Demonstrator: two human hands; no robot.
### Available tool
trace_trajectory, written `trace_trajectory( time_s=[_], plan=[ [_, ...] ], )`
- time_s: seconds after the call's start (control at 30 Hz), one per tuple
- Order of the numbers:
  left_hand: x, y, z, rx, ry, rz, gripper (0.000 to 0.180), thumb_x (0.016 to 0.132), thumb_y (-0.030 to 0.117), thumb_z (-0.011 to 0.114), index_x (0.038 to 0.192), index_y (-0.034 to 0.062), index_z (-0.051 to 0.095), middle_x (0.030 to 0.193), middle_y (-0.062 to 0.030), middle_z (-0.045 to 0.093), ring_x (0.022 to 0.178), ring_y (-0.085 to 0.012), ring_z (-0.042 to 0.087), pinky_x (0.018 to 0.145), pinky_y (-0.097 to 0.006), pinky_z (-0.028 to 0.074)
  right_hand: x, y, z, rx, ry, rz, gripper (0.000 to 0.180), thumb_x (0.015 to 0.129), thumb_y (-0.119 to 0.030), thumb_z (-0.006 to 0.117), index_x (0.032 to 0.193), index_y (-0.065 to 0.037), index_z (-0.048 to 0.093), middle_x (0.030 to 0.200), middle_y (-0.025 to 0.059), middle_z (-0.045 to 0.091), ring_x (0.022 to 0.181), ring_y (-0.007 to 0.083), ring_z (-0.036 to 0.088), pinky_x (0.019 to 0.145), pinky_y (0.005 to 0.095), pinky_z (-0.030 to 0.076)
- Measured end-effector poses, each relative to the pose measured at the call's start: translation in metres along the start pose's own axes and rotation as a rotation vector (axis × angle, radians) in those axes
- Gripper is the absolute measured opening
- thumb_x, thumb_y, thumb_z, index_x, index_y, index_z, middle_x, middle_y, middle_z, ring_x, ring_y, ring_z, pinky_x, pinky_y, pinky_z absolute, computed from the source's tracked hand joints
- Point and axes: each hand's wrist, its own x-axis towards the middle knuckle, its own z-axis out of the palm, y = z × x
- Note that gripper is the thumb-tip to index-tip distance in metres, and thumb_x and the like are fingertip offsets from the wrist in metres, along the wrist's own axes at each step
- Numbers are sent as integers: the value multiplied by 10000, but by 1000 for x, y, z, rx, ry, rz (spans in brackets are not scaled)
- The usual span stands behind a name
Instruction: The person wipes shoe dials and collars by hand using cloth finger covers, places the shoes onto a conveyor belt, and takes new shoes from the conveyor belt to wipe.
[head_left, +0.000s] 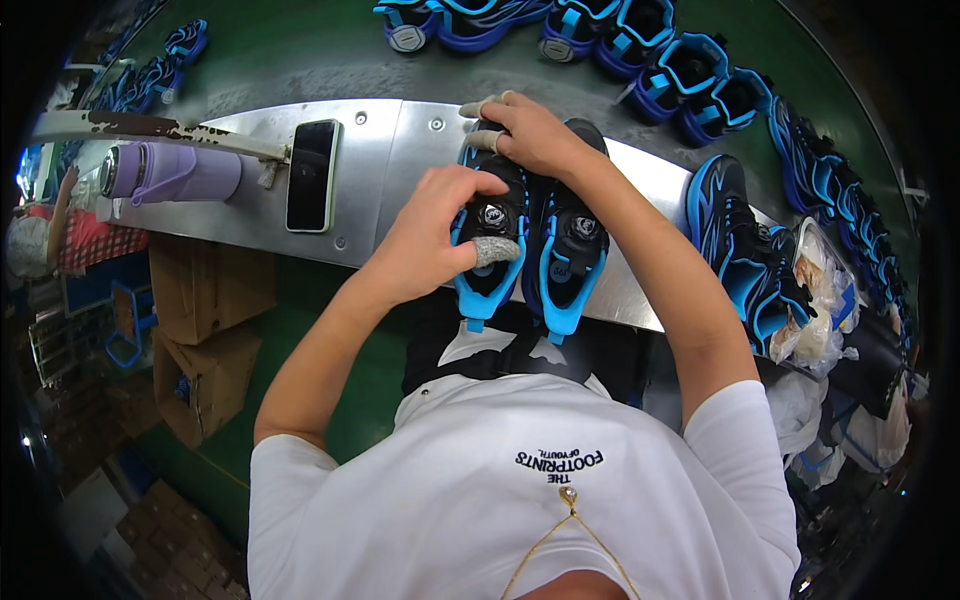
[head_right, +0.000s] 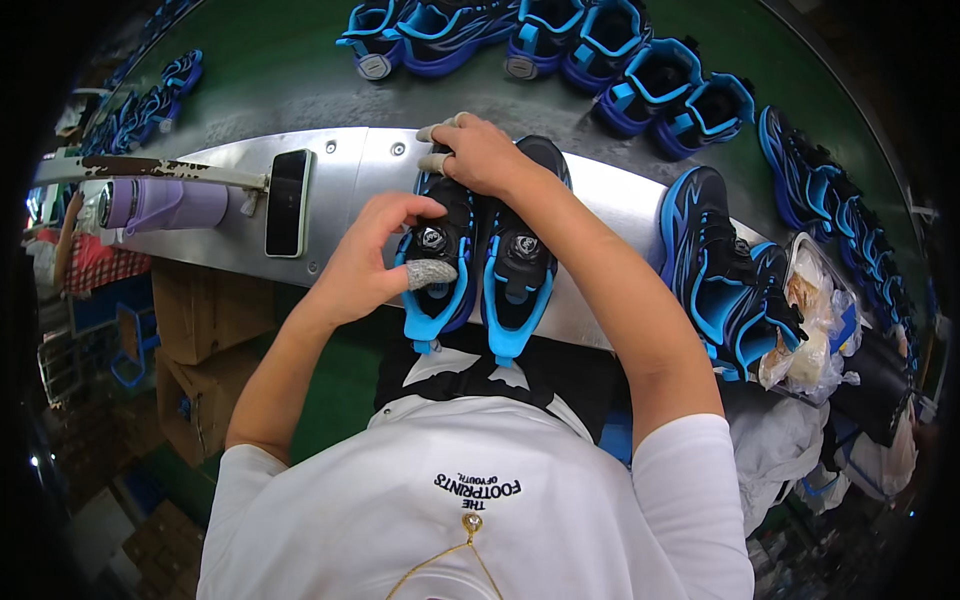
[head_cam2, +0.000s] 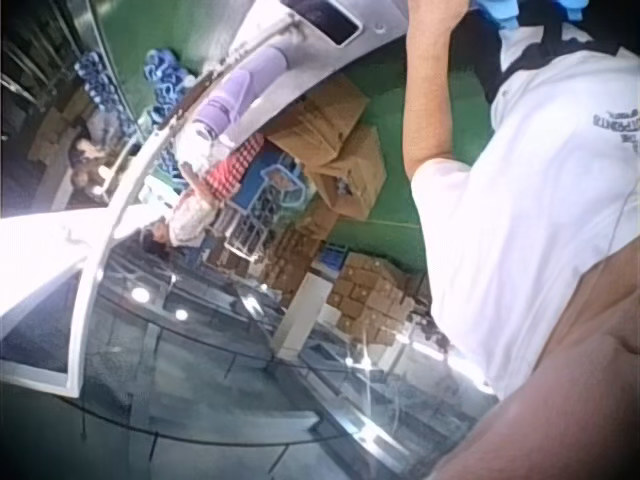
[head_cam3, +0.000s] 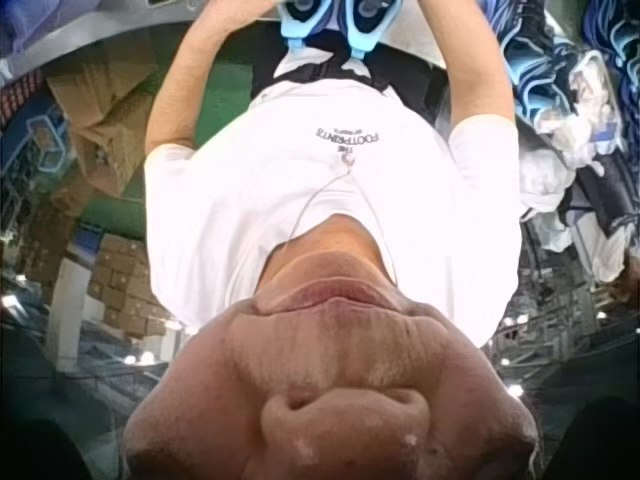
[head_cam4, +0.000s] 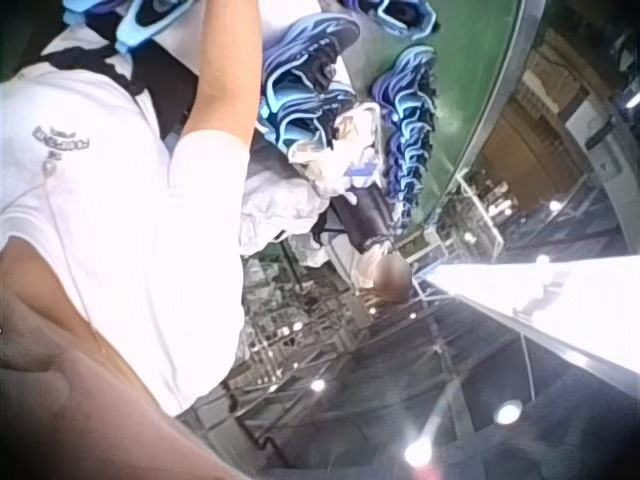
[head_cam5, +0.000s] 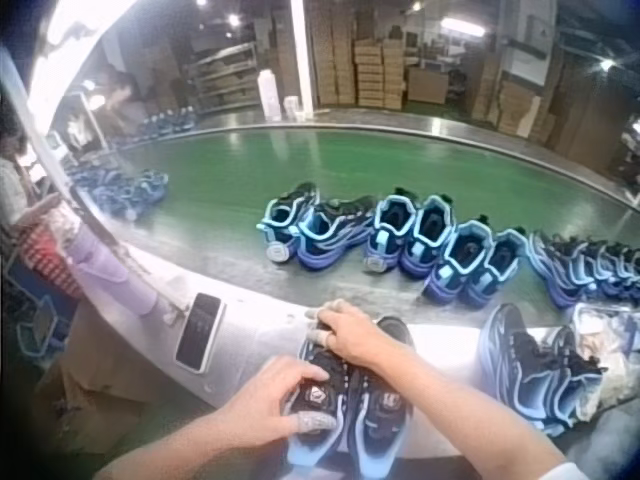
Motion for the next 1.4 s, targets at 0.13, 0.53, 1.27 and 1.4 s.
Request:
trace_trajectory(
  time_s=[0.13, 0.53, 1.27, 1.4],
  plan=[
    [1, 1, 5, 21, 96, -36, 436, 797, 91, 714, 1221, 79, 611, 1065, -60, 611, 962, -184, 533, 877, -315, 430, -1, 0, 2, 25, 32, -46, 434, 907, -326, 625, 1313, -177, 592, 1180, 185, 570, 1147, 348, 539, 974, 410, 443],
    [-12, 7, 20, 110, 336, -75, 378, 744, 185, 787, 1034, 39, 592, 1024, -84, 566, 960, -239, 521, 859, -337, 430, -1, 1, 1, 6, 36, -36, 414, 911, -338, 629, 1298, -192, 607, 1115, 176, 584, 1112, 347, 553, 951, 408, 448],
    [39, -43, -18, -331, -478, 193, 233, 845, 90, 660, 1075, 57, 672, 1173, -63, 644, 1338, -268, 426, 1144, -427, 273, 7, 4, 2, 60, -67, -138, 362, 933, -280, 608, 1275, -160, 627, 1234, 176, 563, 1176, 347, 526, 1003, 389, 424],
    [26, -29, -22, -508, -149, 15, 179, 933, 150, 617, 1081, 73, 681, 1120, -60, 660, 1188, -228, 558, 1019, -343, 415, -10, 1, -17, 7, 104, -159, 399, 915, -295, 636, 1291, -160, 616, 1331, 178, 534, 1247, 342, 499, 1048, 390, 398]
  ],
)
